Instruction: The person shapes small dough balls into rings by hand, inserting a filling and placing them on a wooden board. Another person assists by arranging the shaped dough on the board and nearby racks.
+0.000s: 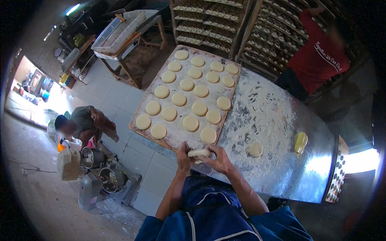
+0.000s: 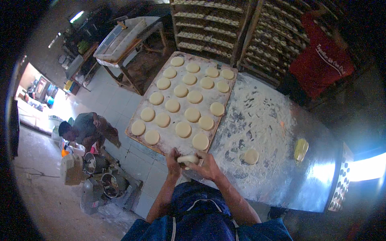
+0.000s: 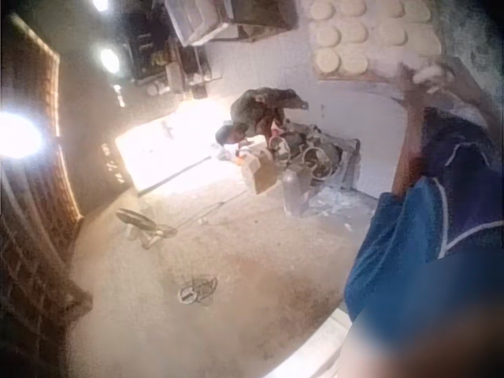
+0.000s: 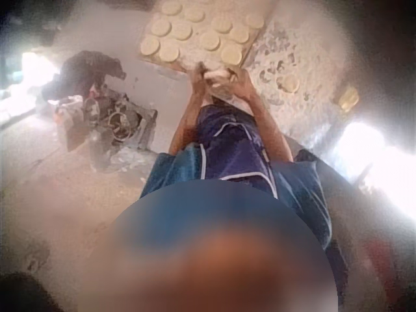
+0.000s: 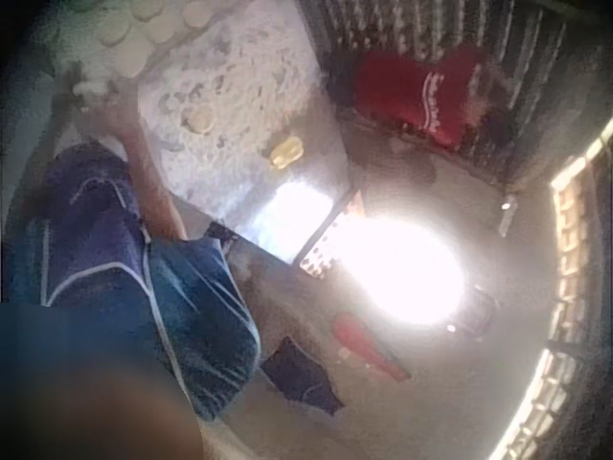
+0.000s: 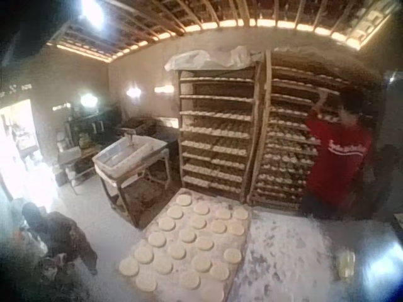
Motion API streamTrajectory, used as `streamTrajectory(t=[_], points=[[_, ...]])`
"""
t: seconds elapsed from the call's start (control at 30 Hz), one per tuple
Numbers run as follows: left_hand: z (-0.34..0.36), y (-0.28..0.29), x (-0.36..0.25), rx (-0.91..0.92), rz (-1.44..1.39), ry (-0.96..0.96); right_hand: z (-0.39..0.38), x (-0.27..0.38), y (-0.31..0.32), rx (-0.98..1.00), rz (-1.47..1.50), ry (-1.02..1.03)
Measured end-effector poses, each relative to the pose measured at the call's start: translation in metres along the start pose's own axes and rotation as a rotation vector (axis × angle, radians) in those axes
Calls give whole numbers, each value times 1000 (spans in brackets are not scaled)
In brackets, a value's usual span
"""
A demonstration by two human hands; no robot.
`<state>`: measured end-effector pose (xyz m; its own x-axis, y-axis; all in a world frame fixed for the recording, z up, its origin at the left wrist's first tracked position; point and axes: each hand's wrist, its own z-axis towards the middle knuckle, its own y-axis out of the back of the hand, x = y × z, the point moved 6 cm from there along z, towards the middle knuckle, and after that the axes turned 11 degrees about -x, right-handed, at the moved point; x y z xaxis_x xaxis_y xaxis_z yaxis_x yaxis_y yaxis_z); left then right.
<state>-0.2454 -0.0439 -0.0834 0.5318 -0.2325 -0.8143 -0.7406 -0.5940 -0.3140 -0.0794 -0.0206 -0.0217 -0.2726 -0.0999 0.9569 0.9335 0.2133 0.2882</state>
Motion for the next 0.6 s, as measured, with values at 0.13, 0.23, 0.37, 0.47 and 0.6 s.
streamTrajectory(t=[0.13, 0.23, 0.37, 0.47, 0.6], points=[[4, -14, -29, -56, 757, -468, 14, 13, 5, -132, -464, -92], [-18, -28, -50, -81, 1071, -982, 22, 8, 14, -220, -586, -78], [-23, -31, -45, 119, 1037, -1010, 52, -2, 10, -101, -595, 291], [-13, -30, -39, 131, 987, -983, 57, -4, -9, 92, -769, 642], [-6, -25, -28, 95, 995, -906, 79, -15, -5, 215, -776, 467]])
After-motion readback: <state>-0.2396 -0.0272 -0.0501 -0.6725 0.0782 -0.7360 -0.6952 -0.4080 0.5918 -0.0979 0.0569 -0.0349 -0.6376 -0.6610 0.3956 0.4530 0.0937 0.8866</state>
